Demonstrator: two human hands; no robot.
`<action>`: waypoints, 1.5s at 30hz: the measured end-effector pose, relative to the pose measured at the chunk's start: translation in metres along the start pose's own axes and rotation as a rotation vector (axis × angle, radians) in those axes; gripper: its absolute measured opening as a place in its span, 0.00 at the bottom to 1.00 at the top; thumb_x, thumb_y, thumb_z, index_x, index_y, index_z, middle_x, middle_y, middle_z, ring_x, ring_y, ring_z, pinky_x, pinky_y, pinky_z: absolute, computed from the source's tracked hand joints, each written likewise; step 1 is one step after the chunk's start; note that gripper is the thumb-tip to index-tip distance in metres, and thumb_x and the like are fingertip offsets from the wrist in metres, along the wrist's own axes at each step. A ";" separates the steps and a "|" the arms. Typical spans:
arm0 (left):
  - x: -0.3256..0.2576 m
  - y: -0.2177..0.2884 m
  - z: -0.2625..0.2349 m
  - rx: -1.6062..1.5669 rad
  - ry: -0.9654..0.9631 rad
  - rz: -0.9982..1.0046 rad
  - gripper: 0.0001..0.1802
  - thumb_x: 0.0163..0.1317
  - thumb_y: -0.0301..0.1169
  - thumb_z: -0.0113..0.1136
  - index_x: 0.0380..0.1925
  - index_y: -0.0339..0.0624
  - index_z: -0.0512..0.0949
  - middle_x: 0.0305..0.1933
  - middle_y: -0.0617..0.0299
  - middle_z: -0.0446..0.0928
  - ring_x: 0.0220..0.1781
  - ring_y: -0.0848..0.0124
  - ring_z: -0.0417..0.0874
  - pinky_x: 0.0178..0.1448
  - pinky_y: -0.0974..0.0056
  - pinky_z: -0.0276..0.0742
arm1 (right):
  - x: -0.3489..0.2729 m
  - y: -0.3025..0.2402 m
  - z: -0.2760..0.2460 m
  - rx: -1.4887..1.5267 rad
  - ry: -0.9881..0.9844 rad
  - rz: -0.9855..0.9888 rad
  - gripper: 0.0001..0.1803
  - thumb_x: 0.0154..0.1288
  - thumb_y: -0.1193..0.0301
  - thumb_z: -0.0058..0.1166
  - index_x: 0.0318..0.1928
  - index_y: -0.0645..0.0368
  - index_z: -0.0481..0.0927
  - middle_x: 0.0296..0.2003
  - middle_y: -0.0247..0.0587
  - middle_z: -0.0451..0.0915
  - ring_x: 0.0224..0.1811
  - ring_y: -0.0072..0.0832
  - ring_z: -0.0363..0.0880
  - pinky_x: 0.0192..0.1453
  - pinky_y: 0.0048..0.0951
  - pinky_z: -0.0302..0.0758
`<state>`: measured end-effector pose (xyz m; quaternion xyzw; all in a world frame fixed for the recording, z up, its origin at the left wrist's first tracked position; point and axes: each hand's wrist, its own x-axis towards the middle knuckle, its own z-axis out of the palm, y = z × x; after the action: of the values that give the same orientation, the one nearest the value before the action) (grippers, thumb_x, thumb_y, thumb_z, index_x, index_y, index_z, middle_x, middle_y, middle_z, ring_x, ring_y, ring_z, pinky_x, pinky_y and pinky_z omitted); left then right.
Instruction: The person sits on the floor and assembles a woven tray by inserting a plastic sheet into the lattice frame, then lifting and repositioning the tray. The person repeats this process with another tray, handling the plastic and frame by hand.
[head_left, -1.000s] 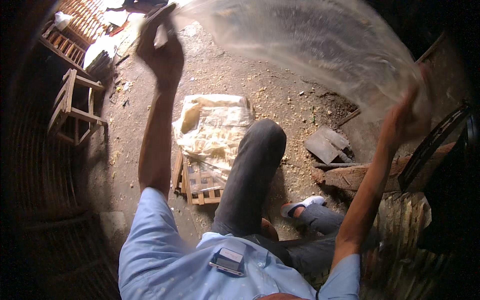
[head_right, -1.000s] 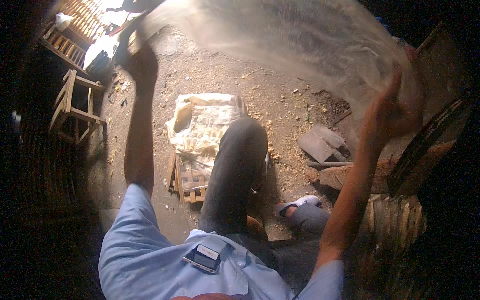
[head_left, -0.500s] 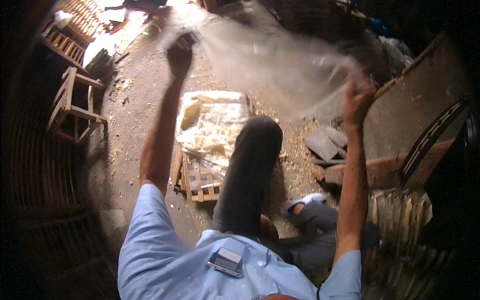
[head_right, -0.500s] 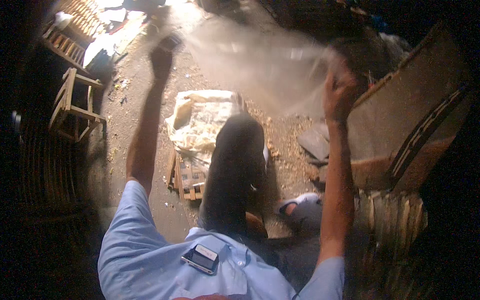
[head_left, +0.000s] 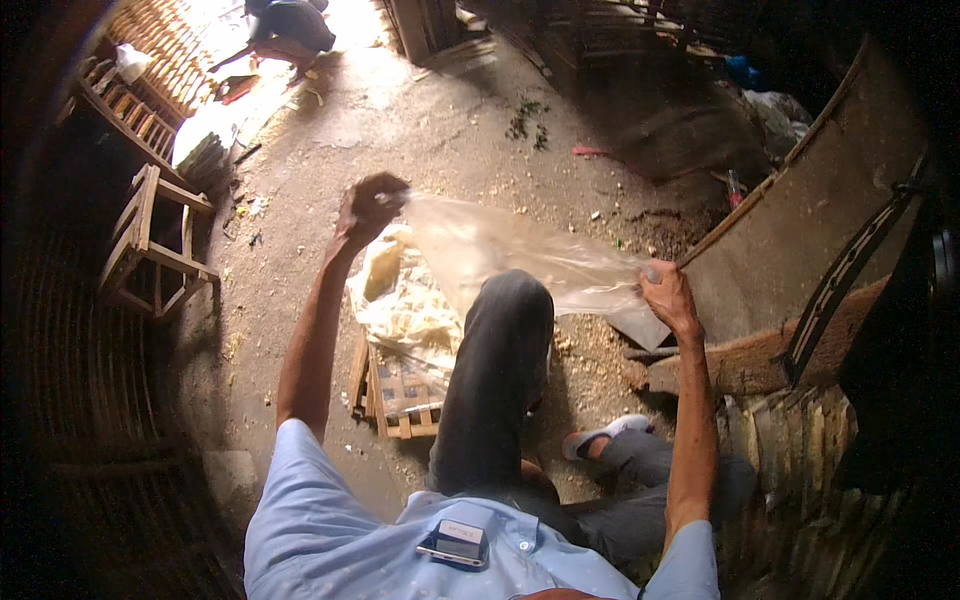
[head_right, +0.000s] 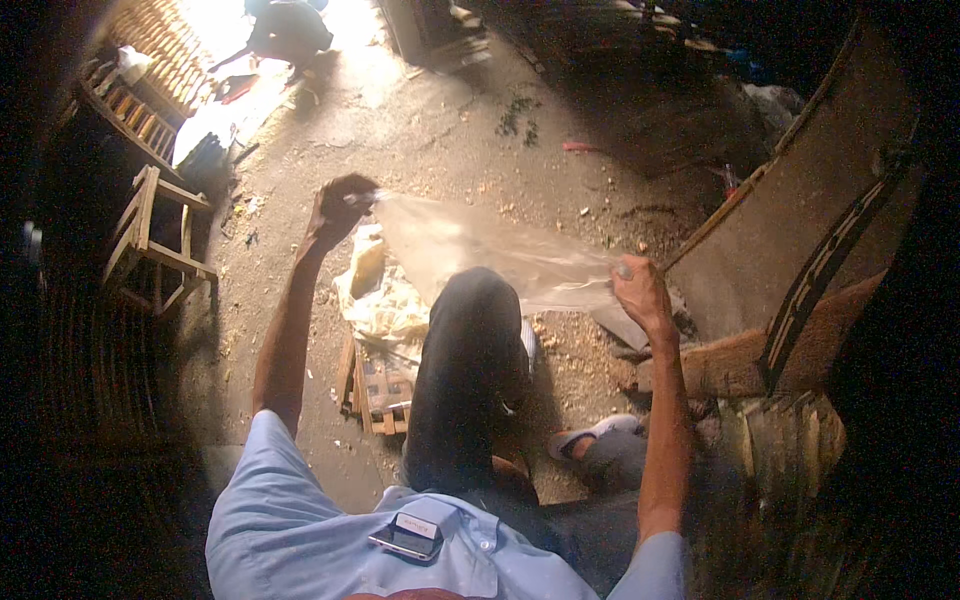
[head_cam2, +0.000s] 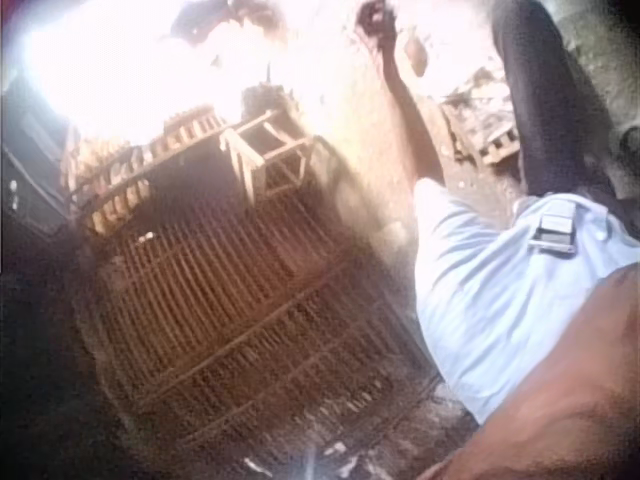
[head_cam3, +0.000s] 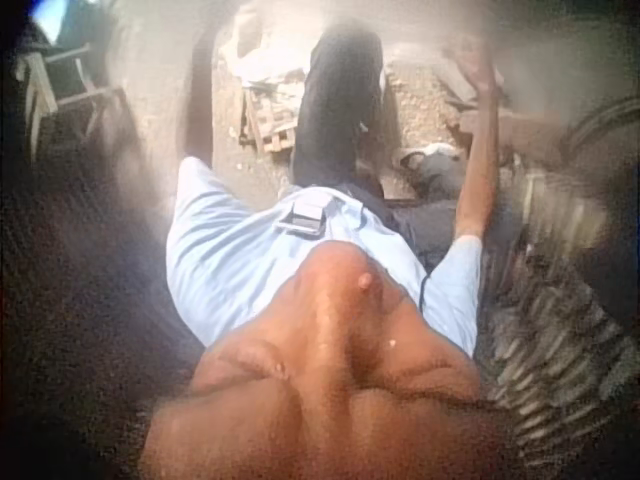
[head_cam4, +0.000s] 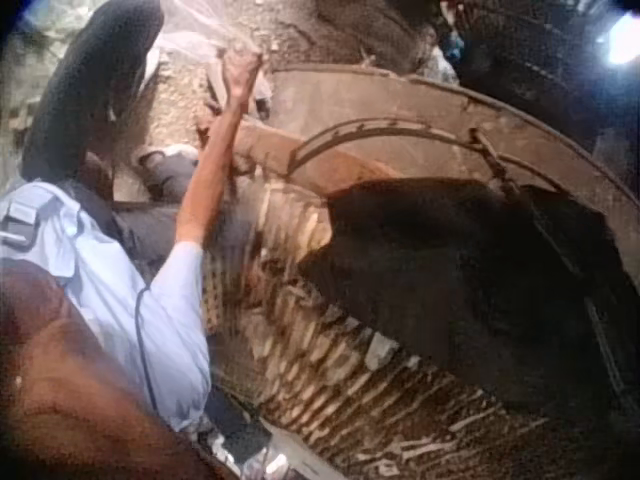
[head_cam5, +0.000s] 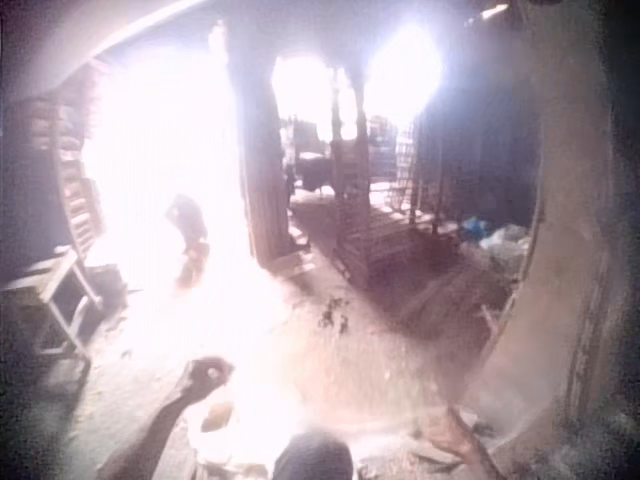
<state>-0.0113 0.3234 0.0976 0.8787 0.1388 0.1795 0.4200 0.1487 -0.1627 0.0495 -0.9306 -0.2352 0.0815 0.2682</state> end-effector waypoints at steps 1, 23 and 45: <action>0.013 0.017 -0.003 0.051 0.019 0.055 0.09 0.63 0.34 0.68 0.41 0.46 0.87 0.39 0.59 0.88 0.41 0.69 0.88 0.48 0.61 0.84 | 0.008 -0.001 -0.006 -0.151 0.058 0.015 0.21 0.64 0.66 0.65 0.53 0.66 0.82 0.41 0.54 0.87 0.45 0.45 0.87 0.51 0.45 0.83; -0.018 0.037 0.090 -0.908 -0.339 -0.153 0.32 0.70 0.37 0.67 0.69 0.34 0.70 0.47 0.55 0.84 0.49 0.64 0.88 0.56 0.60 0.86 | 0.005 -0.071 -0.052 0.720 0.375 -0.011 0.24 0.71 0.69 0.60 0.65 0.63 0.76 0.54 0.52 0.83 0.53 0.41 0.86 0.55 0.39 0.85; 0.051 -0.028 0.030 0.232 -0.426 0.256 0.07 0.60 0.31 0.66 0.35 0.41 0.88 0.34 0.55 0.88 0.36 0.66 0.88 0.42 0.59 0.83 | 0.035 -0.065 -0.064 0.108 0.127 -0.291 0.12 0.58 0.69 0.66 0.42 0.58 0.84 0.35 0.44 0.87 0.38 0.34 0.85 0.45 0.39 0.80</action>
<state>0.0449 0.3403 0.0686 0.9493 -0.0455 0.0250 0.3102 0.1712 -0.1270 0.1370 -0.8743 -0.3454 -0.0046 0.3410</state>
